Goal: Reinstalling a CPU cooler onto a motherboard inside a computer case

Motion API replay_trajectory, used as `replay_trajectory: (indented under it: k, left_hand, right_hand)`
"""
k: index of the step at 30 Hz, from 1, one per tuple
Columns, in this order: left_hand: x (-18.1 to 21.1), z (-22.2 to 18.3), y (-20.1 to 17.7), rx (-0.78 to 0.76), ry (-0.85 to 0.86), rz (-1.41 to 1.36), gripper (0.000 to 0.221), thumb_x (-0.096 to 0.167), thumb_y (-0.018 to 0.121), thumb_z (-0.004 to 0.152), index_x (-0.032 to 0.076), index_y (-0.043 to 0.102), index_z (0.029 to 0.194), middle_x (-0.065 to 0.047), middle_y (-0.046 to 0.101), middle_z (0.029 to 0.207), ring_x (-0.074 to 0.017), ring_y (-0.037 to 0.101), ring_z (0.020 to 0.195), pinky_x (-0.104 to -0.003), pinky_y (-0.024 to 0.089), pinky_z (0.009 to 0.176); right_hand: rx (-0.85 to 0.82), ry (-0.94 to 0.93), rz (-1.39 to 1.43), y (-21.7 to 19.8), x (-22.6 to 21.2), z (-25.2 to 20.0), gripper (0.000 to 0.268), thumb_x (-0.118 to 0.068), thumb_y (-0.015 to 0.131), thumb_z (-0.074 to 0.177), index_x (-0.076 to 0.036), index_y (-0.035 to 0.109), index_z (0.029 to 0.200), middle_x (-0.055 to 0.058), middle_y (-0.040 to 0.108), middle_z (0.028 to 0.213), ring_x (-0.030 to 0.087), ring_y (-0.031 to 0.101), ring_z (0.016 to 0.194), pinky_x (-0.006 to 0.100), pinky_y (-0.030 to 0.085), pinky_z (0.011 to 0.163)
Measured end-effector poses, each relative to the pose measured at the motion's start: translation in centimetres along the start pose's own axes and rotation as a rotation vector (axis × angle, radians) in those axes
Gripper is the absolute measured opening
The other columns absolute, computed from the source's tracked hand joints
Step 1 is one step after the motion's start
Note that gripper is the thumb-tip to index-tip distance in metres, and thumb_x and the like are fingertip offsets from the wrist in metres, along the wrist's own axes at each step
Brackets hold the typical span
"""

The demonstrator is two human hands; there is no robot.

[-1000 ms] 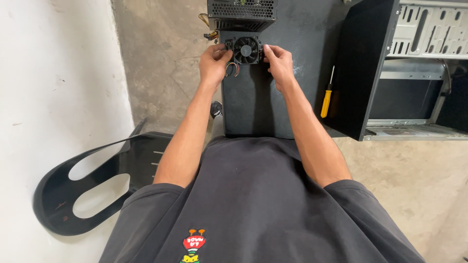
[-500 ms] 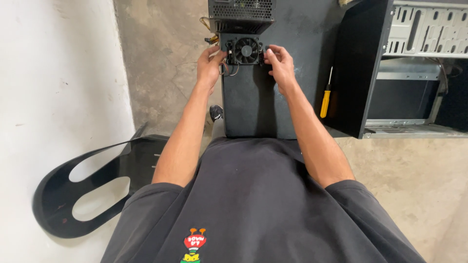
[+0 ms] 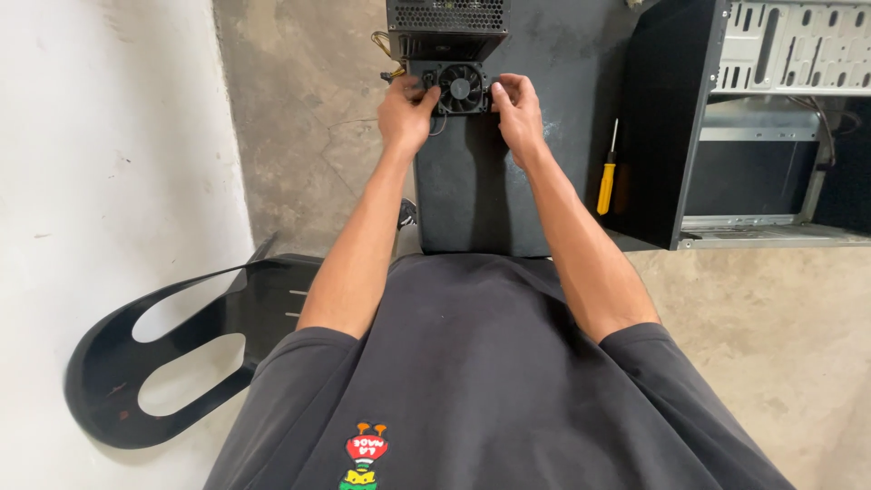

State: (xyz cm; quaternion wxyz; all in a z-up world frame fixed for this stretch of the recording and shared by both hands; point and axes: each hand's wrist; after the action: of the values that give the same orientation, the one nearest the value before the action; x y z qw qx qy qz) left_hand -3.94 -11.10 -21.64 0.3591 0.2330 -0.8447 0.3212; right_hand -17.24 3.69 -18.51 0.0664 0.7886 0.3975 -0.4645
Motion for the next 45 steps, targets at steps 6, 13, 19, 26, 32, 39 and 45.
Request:
replay_trajectory:
  k: [6, 13, 19, 26, 32, 39, 45]
  left_hand:
    - [-0.5, 1.1, 1.3, 0.067, 0.064, 0.003, 0.036, 0.041, 0.073, 0.086, 0.014, 0.081, 0.108, -0.006, 0.081, 0.105, -0.0263, 0.078, 0.1, -0.041, 0.064, 0.089]
    - [-0.9, 0.3, 2.1, 0.174, 0.04, 0.07, 0.044, 0.054, 0.069, 0.084, 0.023, 0.076, 0.114, 0.002, 0.081, 0.107, -0.0218, 0.077, 0.1, -0.042, 0.058, 0.088]
    - [-1.5, 0.5, 2.4, 0.171, 0.036, 0.082, 0.038, 0.048, 0.063, 0.087, 0.028, 0.078, 0.116, 0.004, 0.081, 0.108, -0.0227, 0.076, 0.104, -0.045, 0.056, 0.088]
    - [-2.8, 1.7, 2.7, 0.175, 0.032, 0.056, 0.025, 0.027, 0.07, 0.087, 0.028, 0.078, 0.11, 0.004, 0.08, 0.108, -0.0199, 0.078, 0.099, -0.041, 0.059, 0.085]
    - [-1.3, 0.9, 1.8, 0.126, -0.036, -0.101, 0.035, 0.028, 0.059, 0.092, 0.016, 0.07, 0.123, -0.008, 0.078, 0.116, -0.0287, 0.074, 0.107, -0.043, 0.058, 0.09]
    - [-1.9, 0.7, 1.7, 0.087, 0.031, -0.212, 0.032, 0.023, 0.059, 0.094, 0.015, 0.068, 0.123, -0.006, 0.077, 0.114, -0.029, 0.073, 0.108, -0.044, 0.058, 0.094]
    - [-1.7, -1.6, 0.5, 0.125, 0.061, -0.311, 0.038, 0.037, 0.06, 0.097, 0.017, 0.066, 0.128, -0.005, 0.068, 0.131, -0.0269, 0.065, 0.123, -0.05, 0.058, 0.101]
  right_hand:
    - [0.098, -0.052, -0.097, 0.0, -0.7, 0.1, 0.024, -0.036, 0.062, 0.099, -0.018, 0.067, 0.114, -0.002, 0.071, 0.096, 0.011, 0.065, 0.091, 0.034, 0.052, 0.088]
    - [0.034, -0.073, -0.055, -0.4, 0.0, 1.1, 0.03, -0.039, 0.066, 0.096, -0.018, 0.068, 0.117, 0.001, 0.072, 0.112, 0.015, 0.067, 0.104, 0.035, 0.055, 0.093]
    - [0.038, -0.104, -0.137, -0.4, 0.2, 1.5, 0.028, -0.035, 0.061, 0.099, -0.017, 0.073, 0.117, 0.002, 0.075, 0.109, 0.015, 0.068, 0.105, 0.036, 0.055, 0.092]
    - [0.068, -0.129, -0.126, -0.2, 0.8, 1.6, 0.027, -0.033, 0.063, 0.099, -0.016, 0.074, 0.116, -0.002, 0.074, 0.104, 0.012, 0.066, 0.099, 0.034, 0.055, 0.088]
    - [0.037, -0.13, -0.048, 0.0, 0.2, 0.3, 0.031, -0.035, 0.06, 0.1, -0.015, 0.067, 0.122, 0.006, 0.072, 0.12, 0.018, 0.068, 0.113, 0.038, 0.055, 0.099]
    - [0.056, -0.115, -0.052, 0.0, 0.2, 0.1, 0.033, -0.038, 0.06, 0.1, -0.017, 0.062, 0.125, 0.005, 0.067, 0.122, 0.018, 0.064, 0.115, 0.037, 0.054, 0.099]
    - [0.074, -0.151, -0.02, -0.8, 1.7, -0.1, 0.034, -0.039, 0.062, 0.098, -0.017, 0.062, 0.124, 0.004, 0.069, 0.12, 0.017, 0.065, 0.114, 0.037, 0.052, 0.1]
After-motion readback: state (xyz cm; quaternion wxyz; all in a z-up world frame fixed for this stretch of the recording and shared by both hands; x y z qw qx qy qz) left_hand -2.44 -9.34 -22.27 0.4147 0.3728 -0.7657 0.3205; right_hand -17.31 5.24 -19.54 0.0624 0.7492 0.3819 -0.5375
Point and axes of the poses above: each hand's wrist, its own z-axis towards the middle knuckle, its own y-axis out of the palm, x = y × z
